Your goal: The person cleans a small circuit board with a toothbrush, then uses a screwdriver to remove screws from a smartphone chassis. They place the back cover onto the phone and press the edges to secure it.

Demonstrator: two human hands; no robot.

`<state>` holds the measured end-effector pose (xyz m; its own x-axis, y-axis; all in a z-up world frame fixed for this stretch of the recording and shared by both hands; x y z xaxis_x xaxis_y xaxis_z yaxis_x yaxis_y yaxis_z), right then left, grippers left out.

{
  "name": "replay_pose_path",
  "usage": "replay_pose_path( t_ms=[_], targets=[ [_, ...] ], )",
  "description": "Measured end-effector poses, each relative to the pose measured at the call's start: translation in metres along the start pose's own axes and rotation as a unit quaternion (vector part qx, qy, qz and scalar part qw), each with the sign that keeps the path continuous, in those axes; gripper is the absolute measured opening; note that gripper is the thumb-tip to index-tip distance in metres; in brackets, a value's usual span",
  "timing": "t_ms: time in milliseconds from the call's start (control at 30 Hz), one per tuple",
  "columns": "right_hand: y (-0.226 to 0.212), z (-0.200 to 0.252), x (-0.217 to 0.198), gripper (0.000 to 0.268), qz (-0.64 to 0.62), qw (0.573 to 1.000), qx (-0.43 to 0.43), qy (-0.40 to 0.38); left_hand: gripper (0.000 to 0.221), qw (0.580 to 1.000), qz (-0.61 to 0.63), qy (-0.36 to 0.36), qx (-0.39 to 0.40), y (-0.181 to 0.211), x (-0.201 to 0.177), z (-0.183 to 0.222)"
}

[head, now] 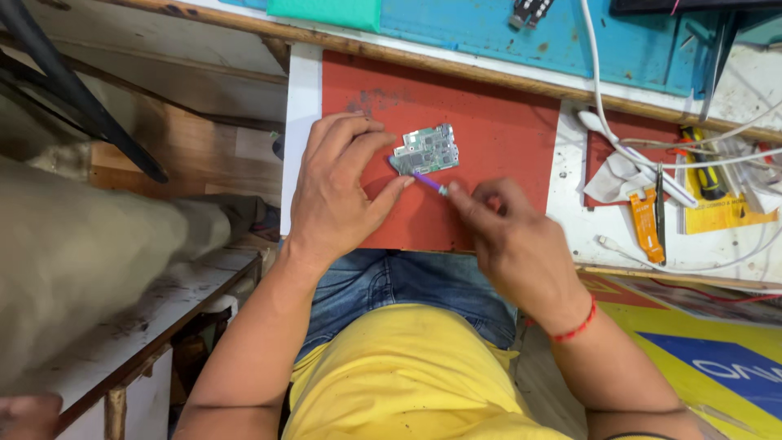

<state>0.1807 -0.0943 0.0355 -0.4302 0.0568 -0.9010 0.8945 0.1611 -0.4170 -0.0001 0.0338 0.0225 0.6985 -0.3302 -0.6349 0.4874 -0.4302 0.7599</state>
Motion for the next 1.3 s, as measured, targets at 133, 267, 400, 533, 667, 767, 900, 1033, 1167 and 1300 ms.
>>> replay_pose_path(
  t_ms=[133,267,400,533,667,767,900,1033,1167,1300],
  targets=[
    [0.006,-0.002,-0.001,0.055,0.012,1.0,0.014,0.014,0.047,1.0,-0.002,0.004,0.014,0.001,0.003,-0.006],
    [-0.002,0.0,0.001,0.05,0.011,1.0,0.0,0.01,0.048,1.0,0.0,0.001,0.004,0.0,0.001,0.002],
    [-0.003,-0.007,0.0,0.048,0.009,1.0,0.001,-0.006,0.048,1.0,0.005,0.012,0.015,0.0,0.001,-0.002],
    [0.002,-0.005,-0.004,0.043,0.077,0.995,0.062,0.014,0.042,1.0,-0.005,0.007,0.015,0.001,0.002,-0.002],
    [-0.002,-0.001,-0.003,0.047,0.013,1.0,-0.023,0.015,0.032,0.999,-0.026,0.015,0.015,0.0,-0.001,0.002],
    [0.007,0.009,-0.006,0.048,0.034,0.999,0.023,0.021,0.032,0.999,-0.025,0.01,0.018,0.0,0.002,0.001],
    [0.009,0.013,-0.005,0.05,0.017,0.999,0.027,0.01,0.033,1.0,-0.027,0.007,0.015,0.0,0.002,0.001],
    [0.006,0.01,-0.005,0.055,0.001,1.0,0.006,0.007,0.036,0.999,-0.04,0.004,0.016,0.001,0.002,0.0],
    [0.003,0.013,-0.004,0.048,0.006,0.999,0.04,0.023,0.039,0.999,-0.052,-0.001,0.01,0.001,0.002,0.003],
    [0.0,0.01,-0.002,0.045,0.003,0.999,0.012,0.031,0.04,0.998,-0.066,0.009,0.01,0.002,0.002,0.003]
  ],
)
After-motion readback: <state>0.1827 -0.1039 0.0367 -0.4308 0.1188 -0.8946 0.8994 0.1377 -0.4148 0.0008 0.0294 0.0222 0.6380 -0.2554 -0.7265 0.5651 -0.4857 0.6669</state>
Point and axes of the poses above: each hand's wrist, its own z-axis away from the middle knuckle, its own x-axis out of the palm, y = z × x, the point moved 4 cm from there along -z, towards the middle knuckle, and after that the axes turned 12 degrees about -x, right-handed, at the moved point
